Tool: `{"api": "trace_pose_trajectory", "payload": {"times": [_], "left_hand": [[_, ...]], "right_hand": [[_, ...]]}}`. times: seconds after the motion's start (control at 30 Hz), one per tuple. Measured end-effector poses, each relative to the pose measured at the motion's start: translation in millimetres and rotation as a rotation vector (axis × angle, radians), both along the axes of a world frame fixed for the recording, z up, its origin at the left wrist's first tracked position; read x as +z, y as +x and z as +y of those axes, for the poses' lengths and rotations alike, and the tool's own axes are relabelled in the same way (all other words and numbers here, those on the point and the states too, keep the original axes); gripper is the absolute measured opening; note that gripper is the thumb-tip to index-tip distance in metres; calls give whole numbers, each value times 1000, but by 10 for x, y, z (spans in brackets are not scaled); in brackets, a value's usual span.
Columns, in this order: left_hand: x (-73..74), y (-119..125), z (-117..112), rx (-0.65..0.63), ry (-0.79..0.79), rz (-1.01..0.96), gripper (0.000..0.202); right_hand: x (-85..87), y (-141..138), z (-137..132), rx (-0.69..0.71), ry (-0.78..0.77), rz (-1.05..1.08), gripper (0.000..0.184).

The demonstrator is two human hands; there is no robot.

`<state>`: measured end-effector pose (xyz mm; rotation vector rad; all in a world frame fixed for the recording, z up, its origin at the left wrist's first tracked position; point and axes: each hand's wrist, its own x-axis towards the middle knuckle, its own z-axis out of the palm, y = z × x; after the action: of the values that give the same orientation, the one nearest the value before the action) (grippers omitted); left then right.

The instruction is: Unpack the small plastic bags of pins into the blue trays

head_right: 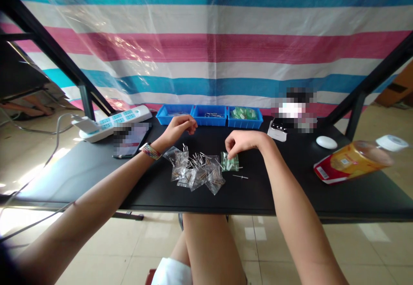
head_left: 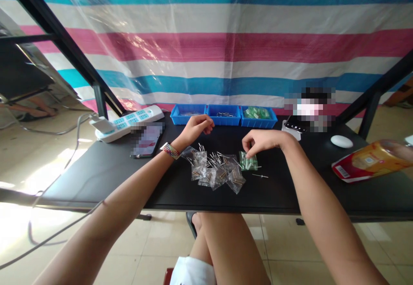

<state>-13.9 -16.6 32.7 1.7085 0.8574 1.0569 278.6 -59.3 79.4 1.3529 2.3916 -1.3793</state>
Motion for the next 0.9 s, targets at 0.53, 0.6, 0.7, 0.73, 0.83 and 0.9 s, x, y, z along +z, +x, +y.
{"api": "trace_pose_trajectory", "payload": {"times": [0.53,0.6,0.7,0.73,0.83,0.9], "left_hand": [[97,61,-193,-108,497,285,28],[112,72,-200,-96,535,301,26],[121,79,-206,-84,593,314,31],[119,80,-207,-75,605,317,30],[94,81,-199,-7,573,291,24],[71,78,-185,62,503,245,27]], "right_hand": [[-480,-558,196,-823,-229,1033,30],[-486,-580,189,-837,-268,1083,26],[-477,-591,174,-874,-320,1119,24],[-473,-597,167,-879,-333,1124,24],[-462,-626,138,-847,-326,1117,23],[-457,-645,111,-819,-252,1105,31]]}}
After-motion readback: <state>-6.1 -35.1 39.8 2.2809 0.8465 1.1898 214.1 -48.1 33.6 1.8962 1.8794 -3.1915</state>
